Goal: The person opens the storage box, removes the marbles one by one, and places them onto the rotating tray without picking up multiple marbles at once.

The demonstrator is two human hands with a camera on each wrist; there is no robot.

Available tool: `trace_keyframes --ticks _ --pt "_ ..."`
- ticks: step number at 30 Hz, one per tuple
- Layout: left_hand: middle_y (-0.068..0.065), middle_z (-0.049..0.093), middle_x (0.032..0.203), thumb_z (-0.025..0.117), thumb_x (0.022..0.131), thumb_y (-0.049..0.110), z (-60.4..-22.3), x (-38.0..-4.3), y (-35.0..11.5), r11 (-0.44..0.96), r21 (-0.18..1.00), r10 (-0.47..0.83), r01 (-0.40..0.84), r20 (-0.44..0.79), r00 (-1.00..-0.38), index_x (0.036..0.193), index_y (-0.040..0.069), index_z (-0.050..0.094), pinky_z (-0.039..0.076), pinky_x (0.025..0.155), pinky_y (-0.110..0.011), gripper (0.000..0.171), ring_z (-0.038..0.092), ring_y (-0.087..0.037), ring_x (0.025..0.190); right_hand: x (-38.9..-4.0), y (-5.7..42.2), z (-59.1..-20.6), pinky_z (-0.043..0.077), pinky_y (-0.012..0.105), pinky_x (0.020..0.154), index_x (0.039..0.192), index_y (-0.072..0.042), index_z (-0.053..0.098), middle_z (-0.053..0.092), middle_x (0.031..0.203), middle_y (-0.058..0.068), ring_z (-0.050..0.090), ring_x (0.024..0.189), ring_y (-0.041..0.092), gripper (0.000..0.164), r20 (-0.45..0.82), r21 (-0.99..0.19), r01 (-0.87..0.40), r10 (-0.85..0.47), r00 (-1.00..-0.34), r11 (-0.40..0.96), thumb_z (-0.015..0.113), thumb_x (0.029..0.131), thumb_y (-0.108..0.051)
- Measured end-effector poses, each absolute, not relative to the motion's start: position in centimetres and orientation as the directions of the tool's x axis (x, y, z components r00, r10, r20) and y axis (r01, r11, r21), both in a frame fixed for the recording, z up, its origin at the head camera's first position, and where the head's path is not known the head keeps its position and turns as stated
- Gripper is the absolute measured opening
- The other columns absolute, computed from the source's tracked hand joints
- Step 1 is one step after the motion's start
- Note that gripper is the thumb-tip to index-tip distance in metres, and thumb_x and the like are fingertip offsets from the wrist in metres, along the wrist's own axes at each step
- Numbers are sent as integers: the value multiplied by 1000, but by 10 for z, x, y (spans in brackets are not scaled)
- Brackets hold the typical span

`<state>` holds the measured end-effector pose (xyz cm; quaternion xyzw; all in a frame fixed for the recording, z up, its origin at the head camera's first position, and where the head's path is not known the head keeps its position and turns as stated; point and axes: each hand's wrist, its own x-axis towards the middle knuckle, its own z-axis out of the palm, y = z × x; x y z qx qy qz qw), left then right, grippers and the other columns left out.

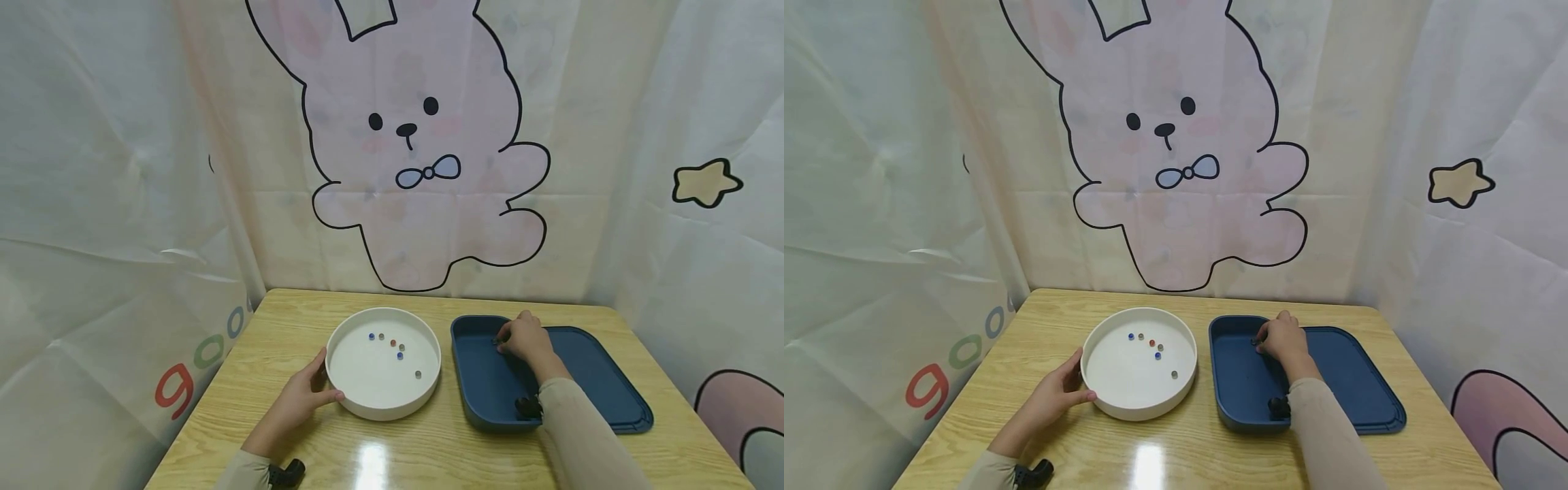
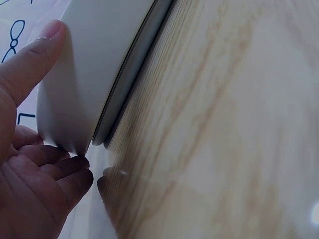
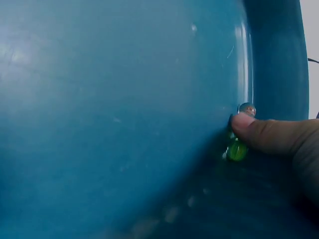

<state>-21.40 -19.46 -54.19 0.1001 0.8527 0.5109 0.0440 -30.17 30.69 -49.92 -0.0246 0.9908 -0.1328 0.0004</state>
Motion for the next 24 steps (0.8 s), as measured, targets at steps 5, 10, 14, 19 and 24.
trace_keyframes --ticks 5,10,14,19,24 --pt "-10 25 168 89 78 35 -540 -213 -194 455 883 213 114 17 -977 164 8 20 22 126 -47 113 23 -27 155 -305 306 -504 47 50 72 92 -15 79 49 116 21 46 101 38 11 20 -245 -45 -41 -999 969 86 84 -20" --pt "-10 24 168 88 78 39 -541 -213 -195 448 887 208 108 14 -978 164 9 20 21 126 -49 114 22 -27 155 -308 307 -509 46 48 71 85 -18 78 48 113 18 44 99 36 7 20 -277 -39 -35 -999 960 85 85 -18" --pt "-10 23 168 88 78 41 -542 -213 -195 446 889 206 106 13 -978 163 9 20 19 127 -49 114 20 -27 155 -309 309 -510 46 49 73 86 -16 79 48 113 17 44 101 35 8 42 -323 -51 -39 -998 945 84 86 -22" --pt "-10 24 168 88 79 39 -542 -214 -195 454 884 204 111 18 -979 163 8 20 20 126 -50 113 22 -28 155 -306 309 -505 47 50 75 86 -16 80 52 111 17 46 104 37 7 130 -316 -70 -30 -991 946 83 87 -23" --pt "-11 26 167 89 78 39 -542 -214 -195 462 879 202 114 21 -979 163 8 21 22 126 -49 114 23 -29 155 -303 311 -494 50 51 73 90 -16 80 55 110 19 51 103 38 8 194 -303 -65 -6 -981 951 81 89 -24"
